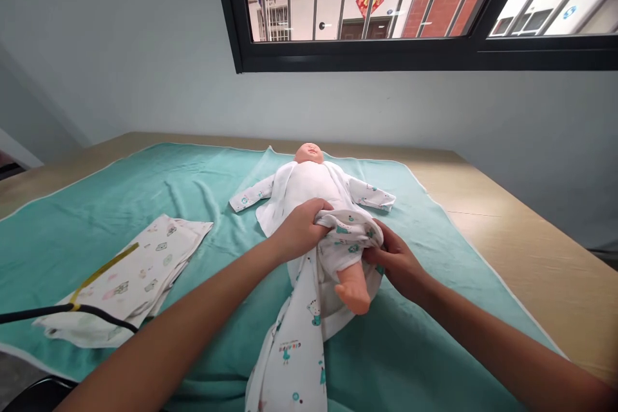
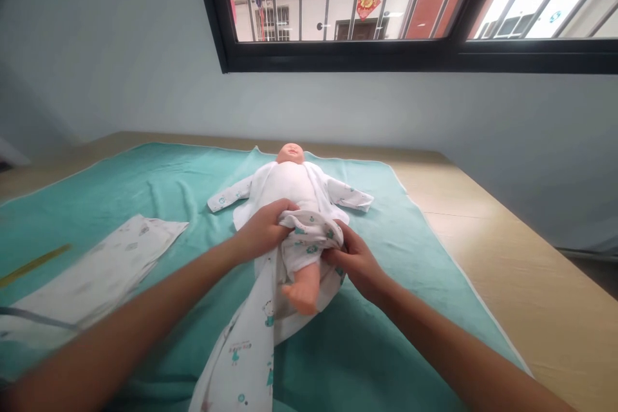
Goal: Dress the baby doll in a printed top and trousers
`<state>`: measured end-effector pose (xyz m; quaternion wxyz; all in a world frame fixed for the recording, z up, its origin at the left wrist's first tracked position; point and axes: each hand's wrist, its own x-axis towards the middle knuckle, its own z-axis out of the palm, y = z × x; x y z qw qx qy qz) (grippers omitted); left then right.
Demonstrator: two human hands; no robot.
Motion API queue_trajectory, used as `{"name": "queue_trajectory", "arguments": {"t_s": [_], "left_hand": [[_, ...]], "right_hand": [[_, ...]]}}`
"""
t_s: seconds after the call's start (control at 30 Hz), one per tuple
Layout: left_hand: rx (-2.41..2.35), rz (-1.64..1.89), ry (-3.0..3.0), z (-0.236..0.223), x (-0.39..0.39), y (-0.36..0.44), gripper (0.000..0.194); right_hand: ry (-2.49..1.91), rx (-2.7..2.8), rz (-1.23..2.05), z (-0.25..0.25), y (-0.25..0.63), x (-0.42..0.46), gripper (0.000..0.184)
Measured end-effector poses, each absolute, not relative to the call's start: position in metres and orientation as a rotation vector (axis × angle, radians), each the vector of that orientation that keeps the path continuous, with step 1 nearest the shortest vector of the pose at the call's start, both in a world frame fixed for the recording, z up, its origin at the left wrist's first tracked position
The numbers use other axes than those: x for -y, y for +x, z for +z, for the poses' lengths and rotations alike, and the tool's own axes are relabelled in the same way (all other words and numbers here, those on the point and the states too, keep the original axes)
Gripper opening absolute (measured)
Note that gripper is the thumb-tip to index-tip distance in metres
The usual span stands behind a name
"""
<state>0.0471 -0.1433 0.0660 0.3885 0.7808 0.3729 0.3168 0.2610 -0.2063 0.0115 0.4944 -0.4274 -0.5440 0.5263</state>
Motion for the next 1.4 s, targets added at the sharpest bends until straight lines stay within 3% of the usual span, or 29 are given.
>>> {"name": "queue_trajectory", "arguments": {"t_s": [0.2, 0.37, 0.5, 0.63, 0.83, 1.3, 1.4], "left_hand": [[-0.876, 0.577, 1.987, 0.076, 0.15, 0.026, 0.031], [-0.812, 0.504, 1.945, 0.068, 0.177, 0.01, 0.087], [-0.801, 0.554, 2.008, 0.064, 0.189, 0.019, 0.102], [-0.759, 0.588, 2.065, 0.061, 0.187, 0.029, 0.095], [-0.724, 0.752, 2.082, 0.055, 0.183, 0.041, 0.073], [-0.962, 0.917, 1.862, 0.049, 0.161, 0.056, 0.05], [-0.997, 0.969, 1.967, 0.045, 0.156, 0.057, 0.053]], "right_hand": [[-1.041, 1.602, 0.914, 0.001, 0.254, 0.209, 0.04], [-1.113, 1.374, 1.088, -0.006, 0.244, 0.213, 0.049], [-1.141, 1.131, 1.268, 0.0, 0.242, 0.216, 0.053], [-1.041, 1.09, 1.43, 0.006, 0.247, 0.221, 0.059], [-1.043, 1.241, 1.356, 0.009, 0.246, 0.22, 0.068], [-1.126, 1.287, 1.278, 0.0, 0.261, 0.184, 0.034], [-1.109, 1.345, 1.281, 0.005, 0.268, 0.173, 0.032]]}}
